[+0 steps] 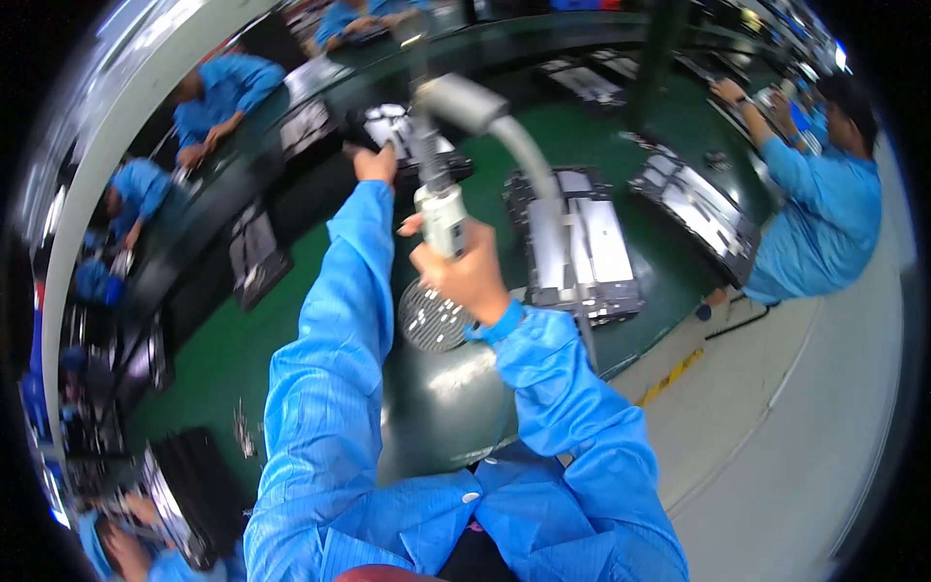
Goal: Assembling internal components and using an electric screwdriver to secure parts of a tablet on an industrial assembly line.
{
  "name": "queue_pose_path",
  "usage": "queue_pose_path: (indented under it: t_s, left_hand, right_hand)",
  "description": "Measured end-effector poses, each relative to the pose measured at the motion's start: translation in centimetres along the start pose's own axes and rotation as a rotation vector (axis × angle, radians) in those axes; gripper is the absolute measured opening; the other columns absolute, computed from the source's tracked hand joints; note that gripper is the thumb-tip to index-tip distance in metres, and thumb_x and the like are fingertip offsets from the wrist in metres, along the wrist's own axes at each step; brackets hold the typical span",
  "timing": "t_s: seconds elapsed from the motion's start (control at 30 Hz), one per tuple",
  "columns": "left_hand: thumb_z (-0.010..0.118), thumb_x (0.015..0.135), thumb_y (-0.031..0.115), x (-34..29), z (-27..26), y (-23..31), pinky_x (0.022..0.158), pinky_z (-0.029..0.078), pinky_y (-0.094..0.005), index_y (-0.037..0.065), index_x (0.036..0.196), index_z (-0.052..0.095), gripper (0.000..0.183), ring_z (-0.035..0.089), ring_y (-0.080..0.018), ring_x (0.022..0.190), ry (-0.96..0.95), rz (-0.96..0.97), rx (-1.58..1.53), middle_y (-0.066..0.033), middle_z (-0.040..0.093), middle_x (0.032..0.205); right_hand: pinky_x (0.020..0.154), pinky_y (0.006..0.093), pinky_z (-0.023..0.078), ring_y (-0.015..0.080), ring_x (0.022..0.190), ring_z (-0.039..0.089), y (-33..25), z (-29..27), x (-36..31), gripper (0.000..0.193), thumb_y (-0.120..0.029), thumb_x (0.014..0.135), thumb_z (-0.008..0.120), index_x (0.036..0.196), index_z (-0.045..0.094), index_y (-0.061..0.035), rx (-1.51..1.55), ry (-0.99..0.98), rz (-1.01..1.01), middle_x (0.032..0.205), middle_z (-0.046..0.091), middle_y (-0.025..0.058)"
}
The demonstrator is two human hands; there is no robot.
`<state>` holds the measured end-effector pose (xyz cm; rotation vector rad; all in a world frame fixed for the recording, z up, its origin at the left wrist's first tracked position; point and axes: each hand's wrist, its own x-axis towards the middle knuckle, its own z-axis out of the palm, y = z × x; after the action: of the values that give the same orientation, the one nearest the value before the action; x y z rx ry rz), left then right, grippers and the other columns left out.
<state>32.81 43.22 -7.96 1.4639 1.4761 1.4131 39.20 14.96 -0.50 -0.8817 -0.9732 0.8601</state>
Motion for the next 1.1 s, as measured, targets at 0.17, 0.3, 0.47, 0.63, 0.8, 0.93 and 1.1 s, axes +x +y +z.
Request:
queue_pose_path:
  t_s: [0.17,0.3,0.47,0.63,0.8,0.93,1.1]
  left_hand:
    - [0.063,0.091,0.012,-7.9,-15.8,3.4,0.103,0.041,-0.0322,0.002,0.154,0.027,0.073,0.056,-0.0249,0.119,0.031,0.12,-0.385,-0.0202,0.056,0.136]
    - [0.061,0.095,0.007,-19.0,-29.5,2.0,0.105,0.038,-0.0286,0.002,0.156,0.021,0.073,0.052,-0.0192,0.119,0.03,-0.025,-0.44,-0.0153,0.052,0.141]
    - [0.059,0.095,0.004,-33.0,-34.4,1.4,0.114,0.031,-0.0314,-0.003,0.154,0.022,0.069,0.038,-0.0216,0.139,-0.001,-0.219,-0.275,-0.0179,0.041,0.151]
    - [0.066,0.093,0.019,-36.1,-36.6,2.9,0.1,0.043,-0.0383,0.009,0.128,0.065,0.037,0.058,-0.0298,0.112,0.123,0.084,0.995,-0.0202,0.058,0.123]
    - [0.07,0.087,0.009,-29.2,-50.2,-1.7,0.07,0.053,-0.0344,0.005,0.099,0.073,0.013,0.066,-0.0257,0.077,0.192,0.156,0.753,-0.0131,0.067,0.091]
    - [0.074,0.085,0.011,-27.5,-52.6,-2.4,0.066,0.051,-0.0303,0.004,0.104,0.073,0.02,0.063,-0.0181,0.069,-0.104,0.036,0.799,-0.0098,0.068,0.089]
    - [0.074,0.085,0.009,-26.9,-51.8,-3.5,0.063,0.049,-0.0285,0.003,0.101,0.073,0.017,0.062,-0.0136,0.068,-0.1,0.016,0.726,-0.0078,0.067,0.09]
  right_hand:
    - [0.05,0.0243,0.049,0.0084,0.055,0.058,-0.2,-0.6,0.3,0.018,0.005,0.079,0.058,0.094,0.067,0.0009,-0.1,-0.053,-0.073,0.088,0.07,0.0057]
    - [0.05,0.0257,0.047,0.0131,0.052,0.057,0.7,0.4,0.9,0.026,0.006,0.08,0.057,0.104,0.067,0.0081,-0.069,-0.042,-0.126,0.103,0.072,0.0182]
    - [0.048,0.0266,0.045,0.0136,0.052,0.055,0.6,0.6,0.8,0.029,0.004,0.08,0.056,0.106,0.065,0.0115,-0.089,-0.074,-0.13,0.102,0.071,0.0221]
    - [0.049,0.0265,0.045,0.0143,0.052,0.055,0.9,0.5,-0.1,0.03,0.006,0.079,0.055,0.108,0.064,0.0121,-0.071,-0.1,-0.131,0.101,0.07,0.0246]
    - [0.049,0.0282,0.045,0.0151,0.052,0.054,1.1,0.5,-0.3,0.029,0.005,0.081,0.056,0.108,0.063,0.0132,-0.002,-0.164,-0.081,0.098,0.069,0.025]
    - [0.049,0.029,0.045,0.0157,0.051,0.054,1.2,1.3,-0.2,0.026,0.004,0.082,0.054,0.105,0.063,0.0134,-0.013,-0.188,-0.094,0.087,0.069,0.0215]
    - [0.049,0.0295,0.046,0.0163,0.051,0.054,1.1,1.2,-0.3,0.025,0.003,0.082,0.054,0.104,0.063,0.0131,-0.025,-0.174,-0.105,0.086,0.068,0.0215]
